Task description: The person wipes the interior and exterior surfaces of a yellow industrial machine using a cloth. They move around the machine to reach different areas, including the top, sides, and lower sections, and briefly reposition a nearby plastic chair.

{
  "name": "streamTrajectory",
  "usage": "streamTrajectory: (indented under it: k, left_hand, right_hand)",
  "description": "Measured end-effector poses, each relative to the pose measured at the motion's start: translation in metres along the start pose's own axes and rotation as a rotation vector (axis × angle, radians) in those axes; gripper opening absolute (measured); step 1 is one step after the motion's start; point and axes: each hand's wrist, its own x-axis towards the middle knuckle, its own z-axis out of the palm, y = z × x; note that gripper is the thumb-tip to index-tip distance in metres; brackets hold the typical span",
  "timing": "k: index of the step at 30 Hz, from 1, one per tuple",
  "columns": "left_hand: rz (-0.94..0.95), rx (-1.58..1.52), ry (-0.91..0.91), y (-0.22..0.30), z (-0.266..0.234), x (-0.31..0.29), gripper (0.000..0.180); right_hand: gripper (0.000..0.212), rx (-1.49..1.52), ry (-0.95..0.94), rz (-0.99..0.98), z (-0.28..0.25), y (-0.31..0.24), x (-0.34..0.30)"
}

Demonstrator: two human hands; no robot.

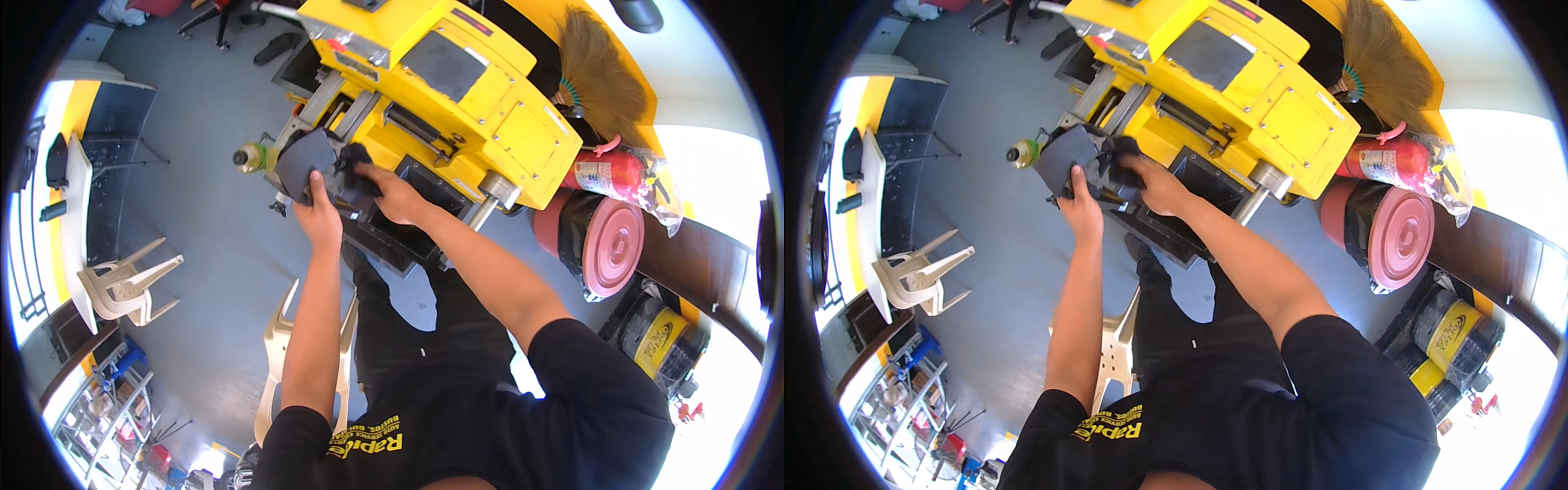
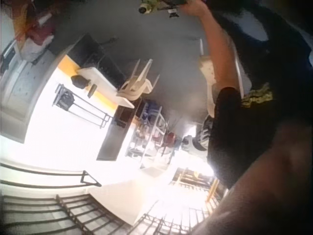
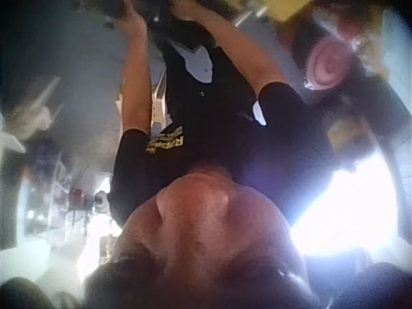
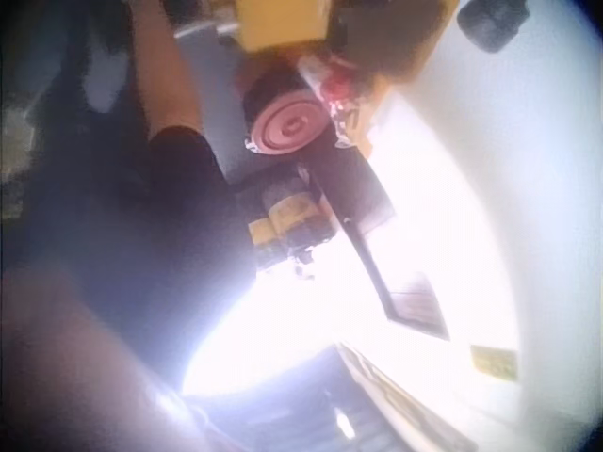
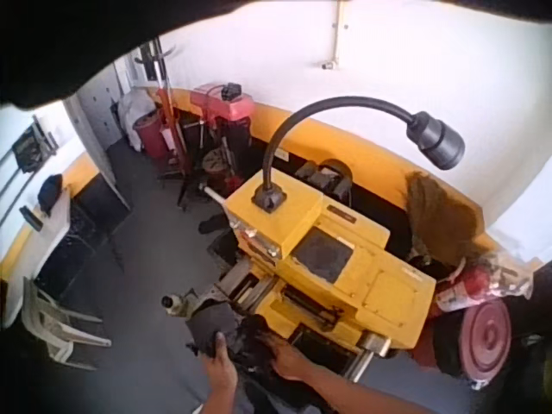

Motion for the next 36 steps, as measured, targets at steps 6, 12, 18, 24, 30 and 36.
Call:
streamTrajectory:
  k: [6, 12, 18, 24, 30, 36]
  left_hand:
    - [-0.002, 0.108, 0.006, -0.037, 0.006, -0.008, 0.053]
    - [0.262, 0.353, -0.012, -0.058, 0.015, -0.007, 0.049]
    - [0.133, 0.218, -0.052, -0.044, 0.026, -0.016, 0.055]
    - [-0.278, -0.31, -0.111, 0.007, 0.042, -0.036, 0.049]
    - [-0.662, -0.748, -0.635, -0.009, 0.095, -0.006, 0.044]
    - [-0.694, -0.773, -0.568, -0.007, 0.094, -0.012, 0.043]
  right_hand:
    - [0.045, 0.28, -0.213, 0.543, -0.156, -0.012, -0.026]
    - [0.064, 0.168, -0.011, 0.598, -0.29, 0.004, 0.067]
    - [0.079, -0.668, 0.103, 0.534, -0.248, 0.025, 0.134]
    - [0.069, -0.666, 0.157, 0.574, -0.237, 0.033, 0.135]
    - [0.037, -0.279, 0.011, 0.466, -0.263, 0.024, 0.122]
    - [0.036, -0.083, -0.179, 0.491, -0.259, -0.036, 0.08]
